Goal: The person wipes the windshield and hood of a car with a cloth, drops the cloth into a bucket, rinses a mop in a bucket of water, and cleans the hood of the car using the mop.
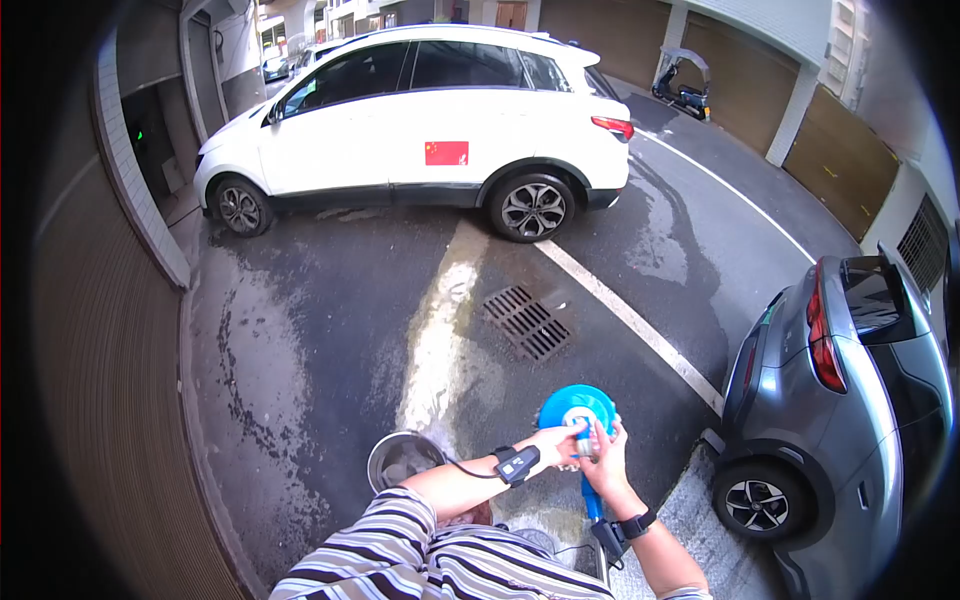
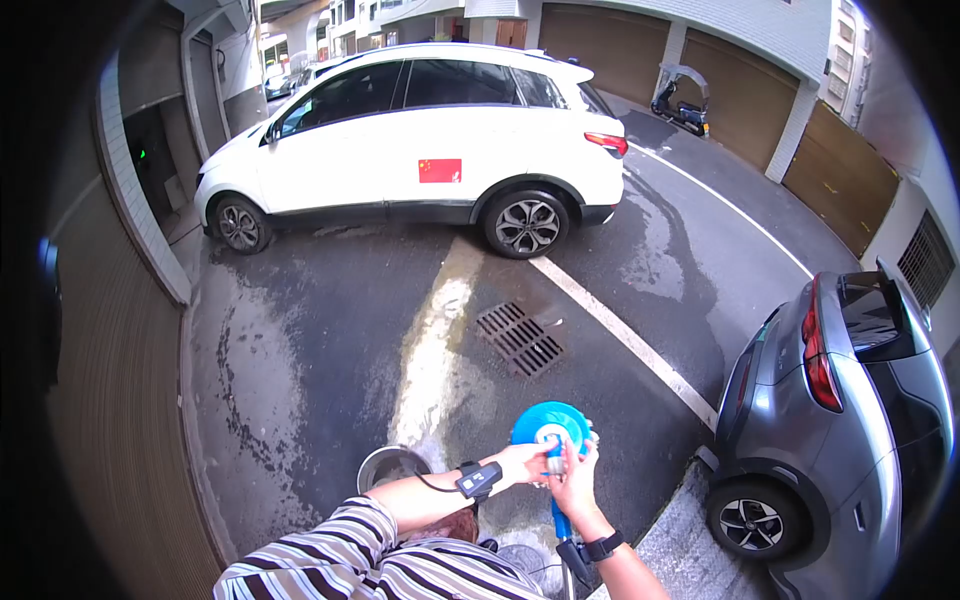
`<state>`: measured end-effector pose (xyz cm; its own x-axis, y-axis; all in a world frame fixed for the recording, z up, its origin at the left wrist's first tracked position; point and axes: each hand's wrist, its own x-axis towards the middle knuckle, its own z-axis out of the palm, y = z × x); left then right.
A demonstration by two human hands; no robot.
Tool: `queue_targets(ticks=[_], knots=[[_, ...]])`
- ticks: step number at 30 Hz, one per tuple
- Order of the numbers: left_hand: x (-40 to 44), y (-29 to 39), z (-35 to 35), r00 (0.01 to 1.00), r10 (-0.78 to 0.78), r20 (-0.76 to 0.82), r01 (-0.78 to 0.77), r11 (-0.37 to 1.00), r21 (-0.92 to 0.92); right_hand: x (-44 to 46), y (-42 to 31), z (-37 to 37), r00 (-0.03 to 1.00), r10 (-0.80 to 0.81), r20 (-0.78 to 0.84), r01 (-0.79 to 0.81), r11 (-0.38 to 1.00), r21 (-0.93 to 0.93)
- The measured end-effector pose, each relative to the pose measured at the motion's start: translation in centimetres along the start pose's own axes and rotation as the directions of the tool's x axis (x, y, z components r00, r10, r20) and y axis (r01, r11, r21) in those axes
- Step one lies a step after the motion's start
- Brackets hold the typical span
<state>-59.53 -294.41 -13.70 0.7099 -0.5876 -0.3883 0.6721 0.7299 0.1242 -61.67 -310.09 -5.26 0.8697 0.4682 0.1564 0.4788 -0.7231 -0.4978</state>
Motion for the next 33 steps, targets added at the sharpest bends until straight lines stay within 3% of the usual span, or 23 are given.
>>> queue_targets(ticks=[1,3,4,5,7,8,9,11,13,15,18,21,25,28,33], knots=[[-0.3,1.5,-0.2,0.999,0.033,-0.014,-0.033,0.999,-0.008,1.0,-1.0,-0.5,1.0,0.005,0.0,-0.005,0.989,0.146],[0.2,4.4,-0.9,0.981,0.148,-0.124,-0.171,0.964,-0.205,2.2,-1.5,-0.8,0.995,-0.087,0.051,0.079,0.988,0.134],[0.4,6.1,-1.5,0.973,0.162,-0.166,-0.205,0.934,-0.292,3.3,-1.1,-0.9,0.957,-0.139,0.254,0.088,0.975,0.202],[0.6,7.9,-1.9,0.945,0.237,-0.225,-0.299,0.905,-0.303,3.3,-1.0,-1.7,0.9,-0.086,0.427,-0.022,0.97,0.242],[1.1,12.3,-5.1,0.936,0.261,-0.237,-0.33,0.885,-0.329,3.9,0.4,-1.4,0.761,-0.098,0.641,-0.022,0.984,0.177],[0.6,14.3,-5.3,0.923,0.293,-0.25,-0.364,0.875,-0.319,4.2,0.6,-1.8,0.745,-0.112,0.657,0.007,0.987,0.16],[0.6,16.4,-5.2,0.896,0.282,-0.344,-0.406,0.833,-0.375,4.8,0.4,-2.5,0.674,-0.036,0.738,-0.16,0.968,0.193],[0.5,19.5,-5.2,0.832,0.373,-0.411,-0.513,0.799,-0.313,5.6,1.9,-1.9,0.686,0.074,0.724,-0.272,0.949,0.161],[0.6,23.0,-6.4,0.848,0.412,-0.334,-0.512,0.799,-0.315,7.3,3.4,-1.1,0.749,0.056,0.66,-0.19,0.973,0.132],[1.1,25.7,-7.2,0.802,0.409,-0.436,-0.571,0.74,-0.355,8.8,3.8,-0.9,0.779,0.049,0.625,-0.142,0.985,0.1],[1.6,28.7,-7.4,0.784,0.432,-0.446,-0.598,0.717,-0.358,12.4,4.1,0.1,0.801,0.039,0.597,-0.101,0.992,0.07],[1.6,30.9,-6.7,0.769,0.456,-0.448,-0.618,0.708,-0.34,15.8,5.6,1.0,0.792,-0.076,0.606,-0.065,0.976,0.207],[2.6,35.4,-8.4,0.746,0.54,-0.39,-0.663,0.657,-0.358,21.4,8.2,-0.7,0.754,-0.11,0.648,0.034,0.991,0.128],[2.6,39.2,-7.6,0.634,0.579,-0.513,-0.765,0.563,-0.311,25.2,11.1,-1.6,0.732,-0.145,0.666,0.131,0.989,0.071],[2.5,45.0,-9.0,0.579,0.606,-0.546,-0.811,0.495,-0.311,31.9,13.6,0.2,0.736,-0.229,0.637,0.195,0.973,0.124]])
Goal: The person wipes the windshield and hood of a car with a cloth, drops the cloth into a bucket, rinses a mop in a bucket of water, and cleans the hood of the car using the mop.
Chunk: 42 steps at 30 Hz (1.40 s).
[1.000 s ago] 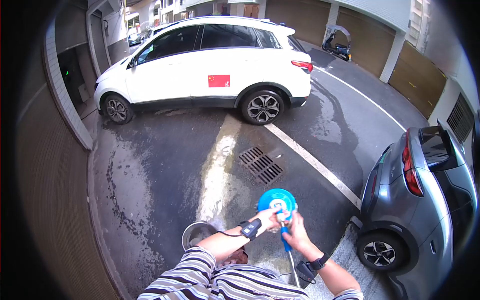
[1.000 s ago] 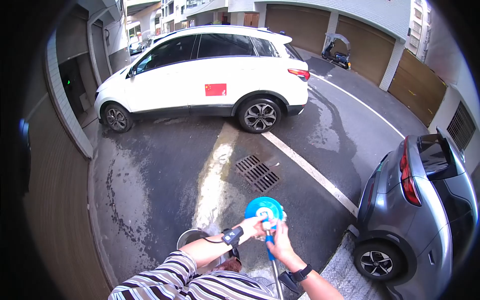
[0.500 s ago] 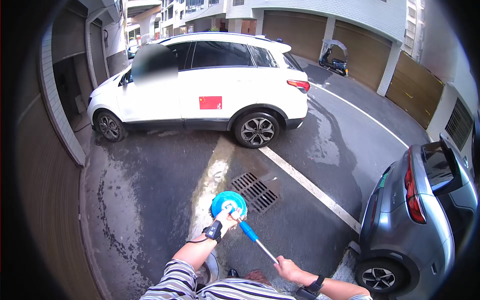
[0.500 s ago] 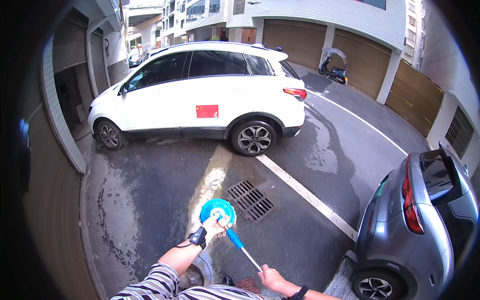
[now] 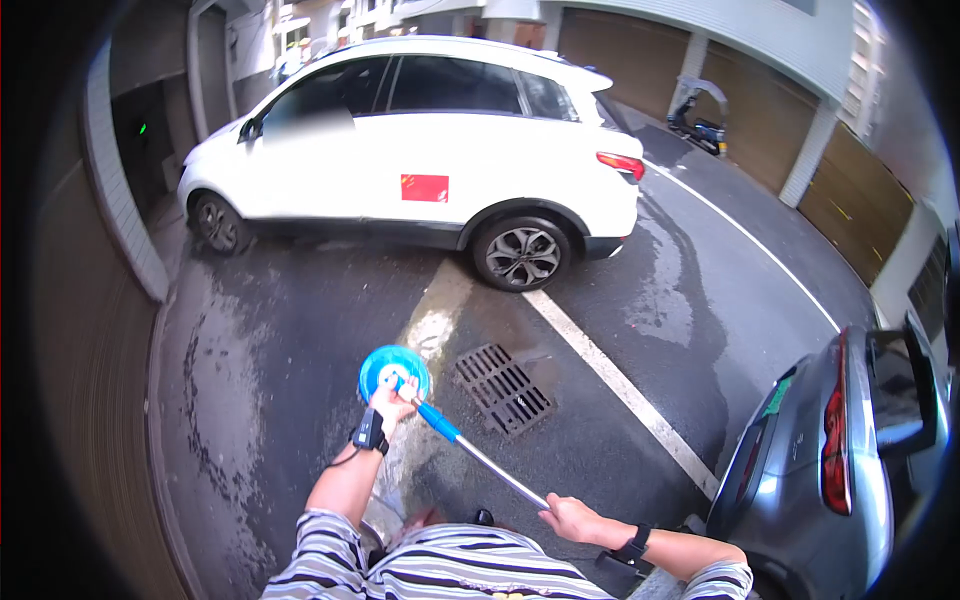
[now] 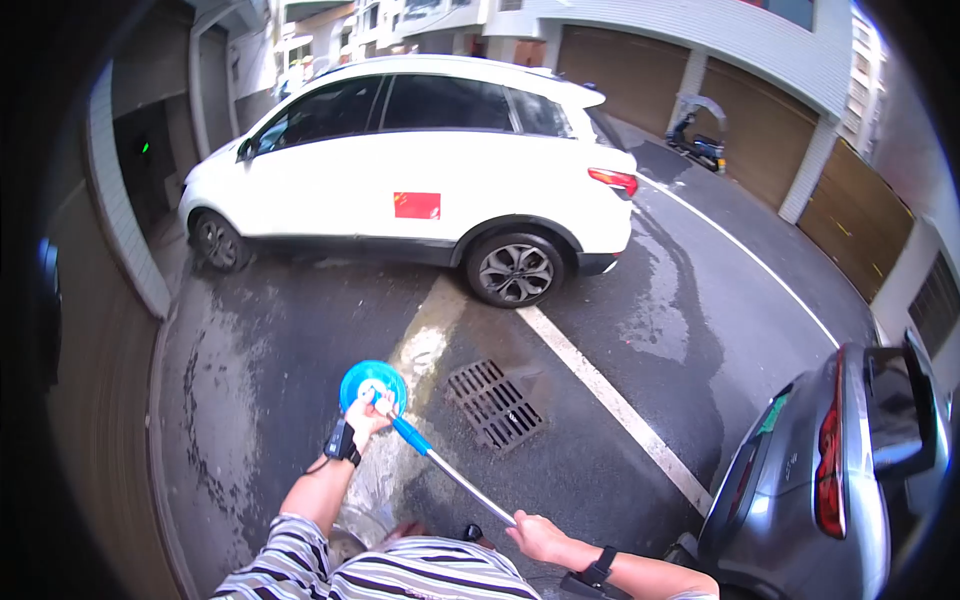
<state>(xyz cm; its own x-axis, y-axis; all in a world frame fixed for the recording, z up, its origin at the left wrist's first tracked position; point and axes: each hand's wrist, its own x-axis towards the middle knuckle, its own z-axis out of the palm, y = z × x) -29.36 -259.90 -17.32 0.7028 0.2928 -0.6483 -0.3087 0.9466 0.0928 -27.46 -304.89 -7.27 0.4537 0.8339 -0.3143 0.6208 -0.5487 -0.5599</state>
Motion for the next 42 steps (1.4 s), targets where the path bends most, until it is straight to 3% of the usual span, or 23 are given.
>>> queue_targets(ticks=[2,4,5,10,12,14,16,23,27,31,34,37,42], knots=[[2.1,1.1,-0.2,0.997,0.042,0.065,-0.039,0.998,-0.039,2.6,-0.6,-1.4,0.997,-0.004,0.078,0.003,1.0,0.014],[1.3,1.8,1.7,0.997,0.07,-0.043,-0.073,0.995,-0.066,5.5,-0.4,-2.0,0.996,-0.045,0.08,0.04,0.997,0.068],[2.5,3.0,1.5,1.0,-0.009,-0.016,0.007,0.994,-0.108,6.8,-1.0,-2.7,0.995,-0.056,0.078,0.048,0.993,0.106],[4.6,6.6,2.5,0.993,0.068,-0.095,-0.082,0.984,-0.156,14.3,-0.8,-3.3,0.975,-0.101,0.2,0.045,0.963,0.265],[5.5,9.4,2.6,0.991,0.112,-0.071,-0.122,0.981,-0.15,18.1,-1.4,-4.2,0.955,-0.068,0.288,-0.047,0.925,0.376],[6.9,12.6,2.5,0.98,0.175,-0.09,-0.189,0.963,-0.191,22.3,-3.6,-5.9,0.932,-0.097,0.349,-0.04,0.929,0.367],[9.8,17.1,1.5,0.994,0.112,-0.018,-0.113,0.963,-0.247,27.0,-7.8,-8.4,0.884,-0.055,0.464,-0.115,0.937,0.33],[14.8,32.0,2.0,0.987,0.16,0.009,-0.152,0.951,-0.269,43.2,-15.1,-9.7,0.8,-0.187,0.57,-0.14,0.866,0.481],[16.3,37.9,5.7,0.903,0.431,0.006,-0.425,0.894,-0.143,51.2,-18.5,-9.7,0.767,-0.226,0.601,-0.243,0.764,0.597],[18.5,42.9,9.7,0.957,0.274,-0.093,-0.289,0.928,-0.234,61.1,-22.9,-11.1,0.762,-0.259,0.593,-0.122,0.842,0.525],[19.2,45.4,13.6,0.908,0.359,-0.217,-0.38,0.923,-0.063,69.9,-25.7,-11.2,0.739,-0.307,0.6,-0.033,0.873,0.487],[20.4,49.8,15.3,0.95,0.289,-0.121,-0.3,0.949,-0.094,79.5,-28.5,-11.6,0.686,-0.375,0.623,0.028,0.87,0.493],[25.1,58.6,16.5,0.863,0.478,-0.163,-0.501,0.852,-0.156,91.1,-34.3,-11.7,0.615,-0.425,0.664,0.031,0.855,0.517]])
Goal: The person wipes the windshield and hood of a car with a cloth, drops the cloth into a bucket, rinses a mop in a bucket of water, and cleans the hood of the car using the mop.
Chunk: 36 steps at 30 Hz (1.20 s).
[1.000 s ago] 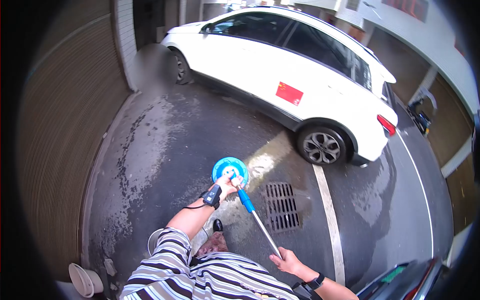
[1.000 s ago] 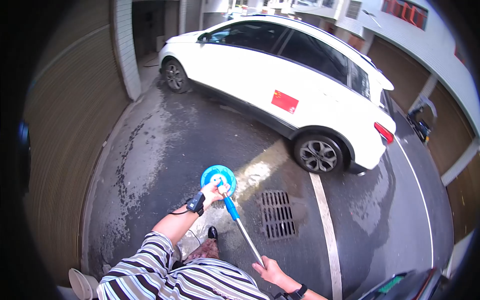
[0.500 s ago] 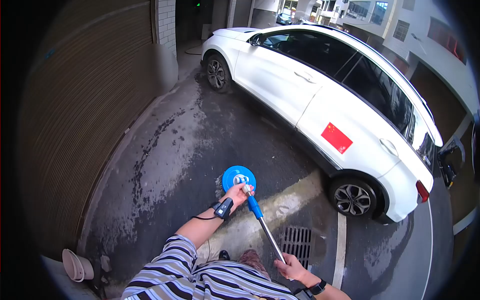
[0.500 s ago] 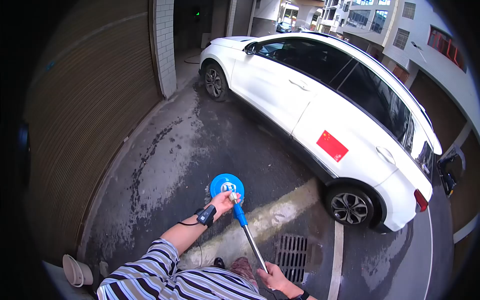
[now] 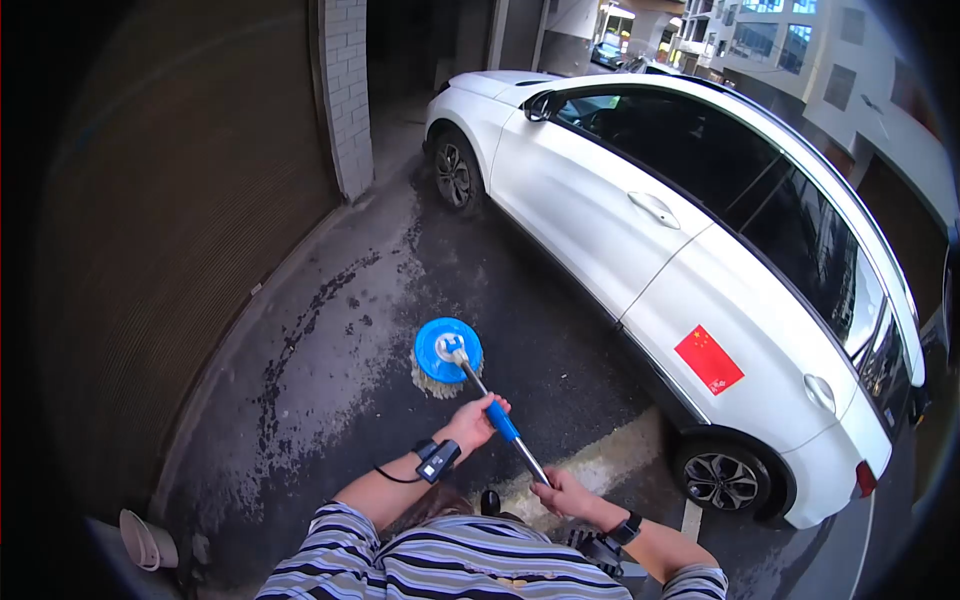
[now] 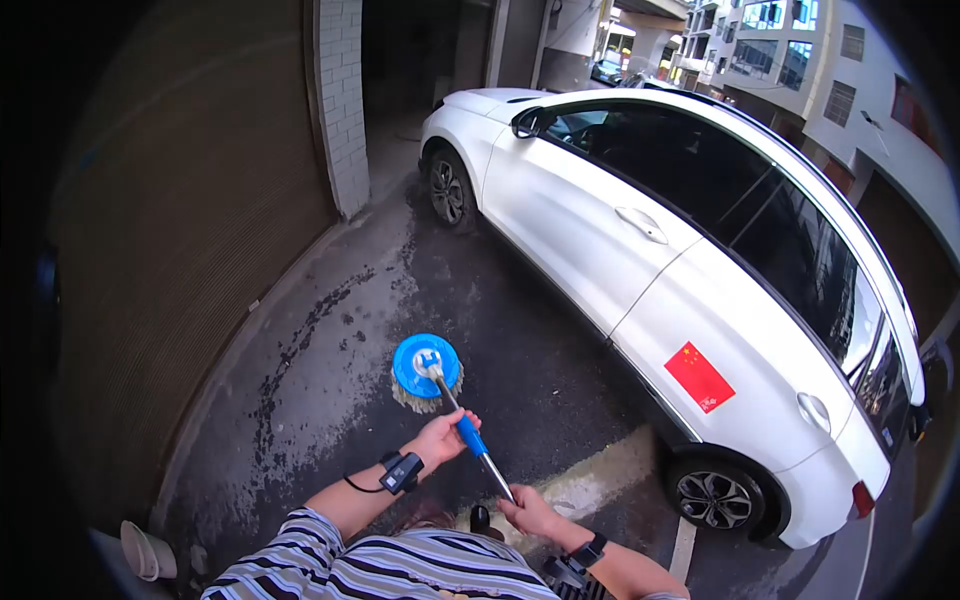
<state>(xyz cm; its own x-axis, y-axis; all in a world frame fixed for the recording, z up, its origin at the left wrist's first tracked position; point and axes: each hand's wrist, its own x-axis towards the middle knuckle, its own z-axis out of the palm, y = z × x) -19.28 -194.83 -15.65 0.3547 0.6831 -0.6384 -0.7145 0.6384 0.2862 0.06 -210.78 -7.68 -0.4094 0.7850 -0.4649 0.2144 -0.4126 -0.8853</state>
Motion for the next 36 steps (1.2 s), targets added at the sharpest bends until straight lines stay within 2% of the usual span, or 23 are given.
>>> queue_targets(ticks=[1,5,9,12,17,18,25,32,36], knots=[[1.2,1.2,0.7,1.0,0.005,0.022,-0.005,1.0,-0.011,1.8,-1.4,-1.4,0.999,-0.014,0.032,0.012,0.998,0.067],[5.6,7.9,3.7,0.984,-0.06,0.167,0.048,0.996,0.076,9.7,-5.5,-5.7,0.999,-0.03,0.037,0.029,0.999,0.012],[9.8,13.2,7.7,0.981,-0.1,0.167,0.07,0.982,0.175,19.3,-11.1,-9.5,0.999,-0.027,0.044,0.024,0.998,0.056],[13.9,18.0,10.2,0.971,-0.072,0.229,0.042,0.99,0.133,27.3,-15.0,-11.6,0.999,-0.054,0.004,0.054,0.996,0.067],[20.1,28.6,15.2,0.913,-0.121,0.389,0.024,0.969,0.245,39.2,-23.4,-15.2,0.989,-0.128,-0.068,0.126,0.992,-0.028],[21.1,30.6,15.8,0.893,-0.133,0.43,0.015,0.964,0.267,41.3,-25.4,-15.9,0.988,-0.125,-0.086,0.128,0.991,0.038],[29.0,43.9,24.2,0.839,-0.15,0.522,-0.005,0.959,0.283,52.6,-36.5,-21.4,0.966,-0.186,-0.179,0.191,0.981,0.01],[39.0,56.6,32.2,0.747,-0.274,0.606,-0.115,0.844,0.524,63.8,-45.0,-28.4,0.951,-0.214,-0.223,0.222,0.975,0.011],[43.9,63.9,37.3,0.757,-0.26,0.599,-0.106,0.856,0.506,71.3,-51.2,-33.3,0.942,-0.251,-0.225,0.261,0.965,0.019]])
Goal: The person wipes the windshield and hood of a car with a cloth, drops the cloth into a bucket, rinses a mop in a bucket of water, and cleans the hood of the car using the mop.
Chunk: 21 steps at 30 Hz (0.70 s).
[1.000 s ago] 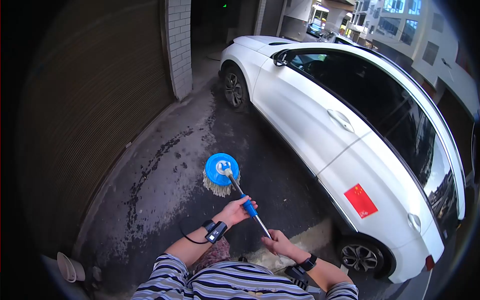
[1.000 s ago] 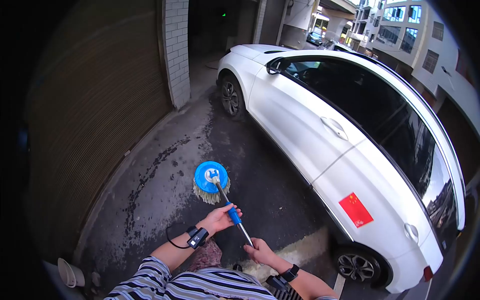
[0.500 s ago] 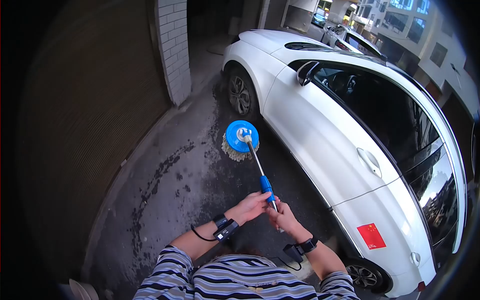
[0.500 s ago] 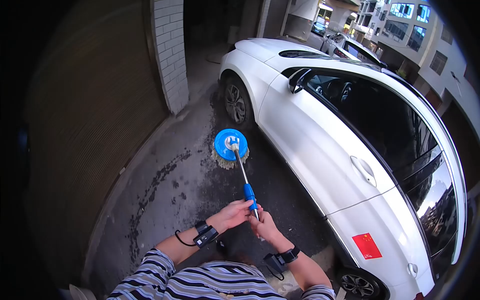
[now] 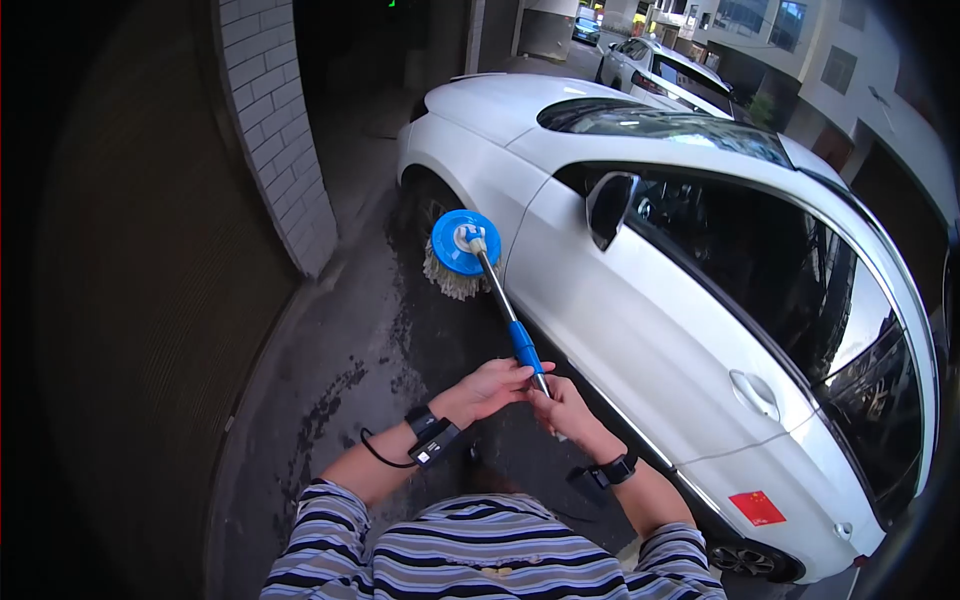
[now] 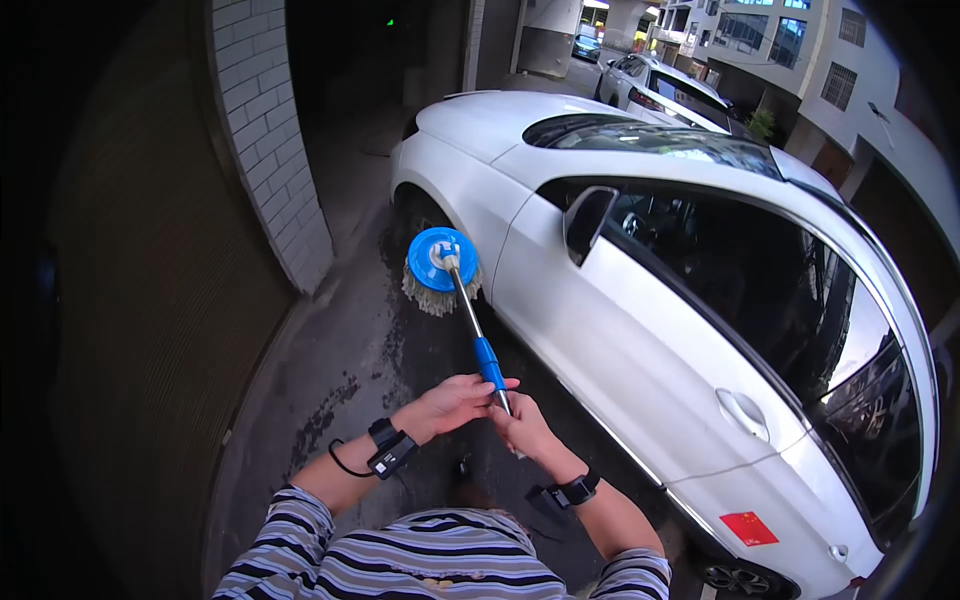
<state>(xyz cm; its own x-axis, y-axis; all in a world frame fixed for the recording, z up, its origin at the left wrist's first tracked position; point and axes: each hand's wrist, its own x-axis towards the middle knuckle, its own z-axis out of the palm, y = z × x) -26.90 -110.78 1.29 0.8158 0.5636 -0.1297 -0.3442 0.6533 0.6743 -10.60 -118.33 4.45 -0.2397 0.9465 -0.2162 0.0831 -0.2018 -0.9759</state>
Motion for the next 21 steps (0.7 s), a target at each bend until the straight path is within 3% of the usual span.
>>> queue_targets(ticks=[6,9,12,19,21], knots=[[7.0,11.5,-4.9,0.993,0.038,0.115,-0.033,0.998,-0.043,13.0,-6.5,-3.4,1.0,-0.025,-0.009,0.025,0.999,-0.032],[9.6,16.8,-6.2,0.979,0.108,0.176,-0.099,0.993,-0.058,19.0,-10.6,-4.7,0.988,-0.111,-0.103,0.109,0.994,-0.024],[13.2,22.8,-8.7,0.944,0.251,0.214,-0.269,0.961,0.058,25.9,-13.8,-6.1,0.978,-0.117,-0.173,0.11,0.993,-0.05],[22.3,37.6,-15.0,0.939,0.285,0.194,-0.336,0.882,0.331,41.3,-21.8,-9.5,0.907,-0.199,-0.371,0.094,0.955,-0.282],[24.2,41.5,-16.1,0.931,0.245,0.271,-0.34,0.853,0.396,45.1,-24.6,-10.4,0.887,-0.171,-0.428,0.051,0.959,-0.279]])
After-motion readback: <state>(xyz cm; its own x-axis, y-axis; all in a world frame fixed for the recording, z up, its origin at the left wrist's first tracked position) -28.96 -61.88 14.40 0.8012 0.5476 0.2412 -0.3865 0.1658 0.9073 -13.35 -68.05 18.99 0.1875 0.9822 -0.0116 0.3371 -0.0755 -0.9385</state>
